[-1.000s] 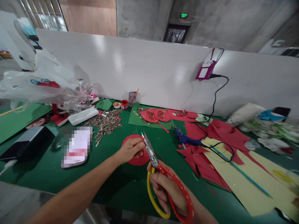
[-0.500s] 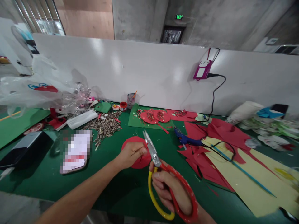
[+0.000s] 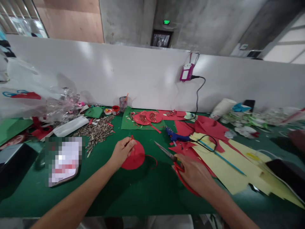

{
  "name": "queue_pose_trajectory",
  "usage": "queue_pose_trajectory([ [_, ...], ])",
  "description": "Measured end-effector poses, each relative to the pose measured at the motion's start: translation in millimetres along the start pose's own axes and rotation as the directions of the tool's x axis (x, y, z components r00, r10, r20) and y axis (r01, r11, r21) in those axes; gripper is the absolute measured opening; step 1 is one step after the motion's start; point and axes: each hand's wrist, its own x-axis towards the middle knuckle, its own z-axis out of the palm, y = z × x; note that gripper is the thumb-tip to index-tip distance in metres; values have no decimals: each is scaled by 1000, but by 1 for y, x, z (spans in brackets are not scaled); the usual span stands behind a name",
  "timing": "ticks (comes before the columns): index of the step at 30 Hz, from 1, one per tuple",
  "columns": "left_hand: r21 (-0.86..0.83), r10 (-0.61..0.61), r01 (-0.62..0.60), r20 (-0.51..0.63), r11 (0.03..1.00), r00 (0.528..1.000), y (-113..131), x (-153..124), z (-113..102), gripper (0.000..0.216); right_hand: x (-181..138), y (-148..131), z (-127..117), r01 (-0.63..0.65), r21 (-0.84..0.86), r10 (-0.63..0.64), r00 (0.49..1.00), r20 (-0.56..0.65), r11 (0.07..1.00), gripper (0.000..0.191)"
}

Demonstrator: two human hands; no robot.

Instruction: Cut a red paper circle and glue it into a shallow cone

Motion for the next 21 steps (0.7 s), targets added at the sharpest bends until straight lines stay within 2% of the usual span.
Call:
queue_pose_trajectory([
  [3,40,-43,42,17,998,999,25,14,12,28,-22,7,-4,12,8,-12,999,37,1000,30],
  [6,75,27,-34,90,997,996,67,42,39,24,-47,10,-12,26,29,-29,995,96,999,25],
  [8,94,130,-142,117,985,985,97,67,65,23,-61,9,-15,39,52,-46,989,142,998,25],
  [11,92,304,-318,140,944,942,137,105,112,19,-72,3,-16,57,79,-71,981,181,995,27],
  [13,85,357,-370,138,925,924,156,126,142,14,-71,-3,-15,64,60,-74,978,196,996,25],
  [15,67,331,-348,184,935,926,166,141,166,14,-66,-9,-14,80,31,-85,974,212,996,23],
  [17,60,286,-309,241,949,927,166,149,182,15,-59,-13,-13,112,19,-114,969,218,994,24],
  [19,43,239,-262,289,964,927,157,150,187,14,-51,-16,-12,159,8,-157,964,213,987,27],
  [21,13,188,-202,306,979,933,143,145,182,15,-42,-19,-11,196,-47,-181,958,223,979,30],
])
